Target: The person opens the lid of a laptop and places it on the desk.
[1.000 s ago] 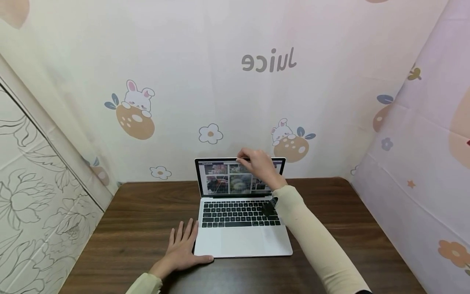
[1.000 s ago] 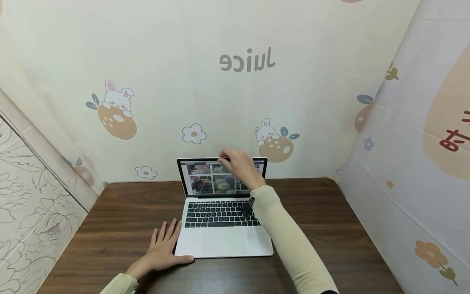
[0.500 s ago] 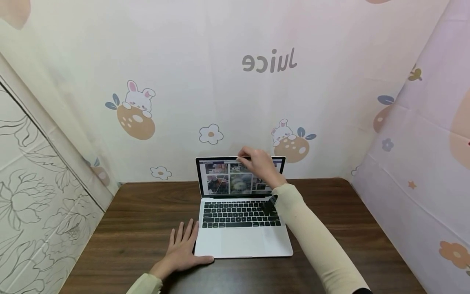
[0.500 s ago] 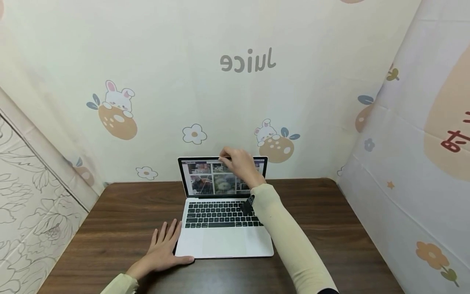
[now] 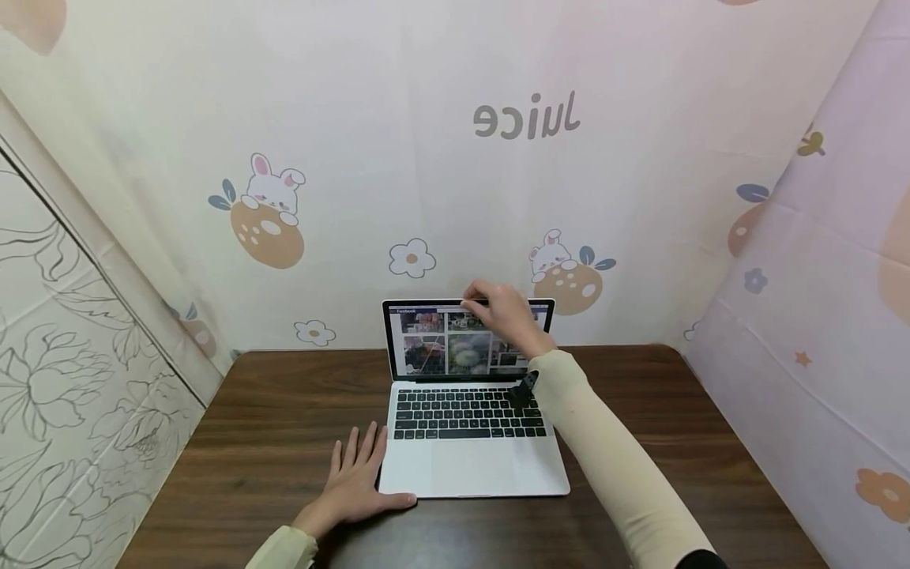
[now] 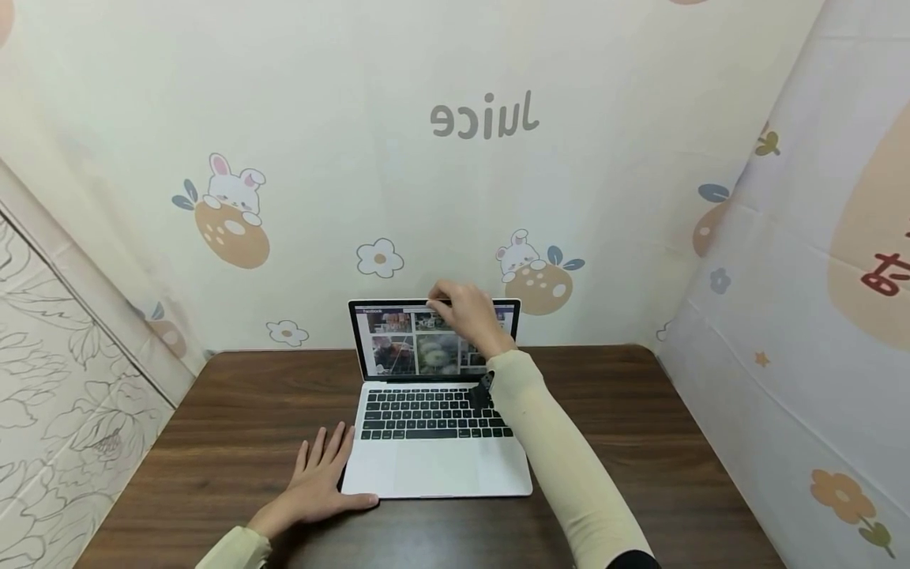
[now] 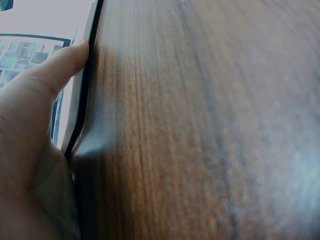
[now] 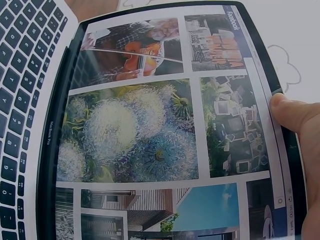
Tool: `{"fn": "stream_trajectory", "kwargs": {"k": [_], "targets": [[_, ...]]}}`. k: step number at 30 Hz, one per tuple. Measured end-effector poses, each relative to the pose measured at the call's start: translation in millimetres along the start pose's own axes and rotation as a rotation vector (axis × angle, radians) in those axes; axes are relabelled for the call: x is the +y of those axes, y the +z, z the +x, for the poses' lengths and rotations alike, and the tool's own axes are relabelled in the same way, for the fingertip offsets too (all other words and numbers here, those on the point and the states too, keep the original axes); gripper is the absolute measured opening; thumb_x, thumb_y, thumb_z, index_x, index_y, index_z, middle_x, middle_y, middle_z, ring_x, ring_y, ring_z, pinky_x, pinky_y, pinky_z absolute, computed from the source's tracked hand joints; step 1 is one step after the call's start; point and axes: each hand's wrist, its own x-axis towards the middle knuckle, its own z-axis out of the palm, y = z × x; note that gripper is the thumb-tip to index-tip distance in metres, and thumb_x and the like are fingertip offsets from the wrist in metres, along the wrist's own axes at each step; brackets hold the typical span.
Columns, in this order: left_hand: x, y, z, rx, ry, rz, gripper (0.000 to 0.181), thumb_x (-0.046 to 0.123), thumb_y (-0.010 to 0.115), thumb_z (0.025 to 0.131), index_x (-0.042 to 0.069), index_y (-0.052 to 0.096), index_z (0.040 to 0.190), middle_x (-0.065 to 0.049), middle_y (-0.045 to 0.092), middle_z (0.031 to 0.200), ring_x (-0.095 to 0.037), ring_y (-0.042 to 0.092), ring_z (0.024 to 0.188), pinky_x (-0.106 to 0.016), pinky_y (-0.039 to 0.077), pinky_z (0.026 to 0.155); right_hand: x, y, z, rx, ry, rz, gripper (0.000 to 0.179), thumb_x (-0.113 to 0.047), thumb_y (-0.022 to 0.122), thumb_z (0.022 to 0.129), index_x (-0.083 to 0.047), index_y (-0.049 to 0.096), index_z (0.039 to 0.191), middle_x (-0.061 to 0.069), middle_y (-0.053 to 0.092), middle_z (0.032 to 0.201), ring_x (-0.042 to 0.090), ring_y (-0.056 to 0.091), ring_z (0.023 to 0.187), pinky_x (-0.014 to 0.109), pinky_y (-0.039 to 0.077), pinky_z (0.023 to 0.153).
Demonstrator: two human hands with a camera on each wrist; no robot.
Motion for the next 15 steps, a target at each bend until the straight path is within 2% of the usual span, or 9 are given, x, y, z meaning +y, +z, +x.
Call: {"fn": "stream_trajectory", "kwargs": {"k": [5,11,15], "targets": [[0.9,-2.1,0.5,-0.010,-0.001,-0.003,0.133,0.089,0.067,0.068,0.013,0.019,0.166,-0.018,0.013,0.172,-0.048,0.003,0.158,-0.069,-0.005,0.121,3.0,0.8,2.7,-0.013,0.016,0.005,0.018,-0.035,0.067,0.101,-0.021,0.073,0.110,-0.003,0.078,0.106,0.017,0.072,0.087,0.042,0.057,0.077],[1.3,-2.8,0.5,-0.004,0.005,-0.005,0.133,0.089,0.067,0.068,0.013,0.020,0.166,-0.020,0.014,0.172,-0.050,0.003,0.157,-0.071,-0.005,0.121,3.8,0.3,4.0,-0.008,0.017,0.028,0.018,-0.034,0.070,0.099,-0.019,0.071,0.110,0.001,0.077,0.111,0.022,0.073,0.099,0.046,0.058,0.087],[1.8,-2.8,0.7,-0.013,-0.006,-0.003,0.133,0.090,0.066,0.068,0.014,0.019,0.166,-0.018,0.012,0.173,-0.048,0.001,0.158,-0.070,-0.006,0.121,3.7,0.0,4.8,-0.011,0.024,0.050,0.015,-0.032,0.071,0.099,-0.020,0.071,0.108,0.001,0.077,0.111,0.023,0.073,0.102,0.048,0.057,0.090]]}}
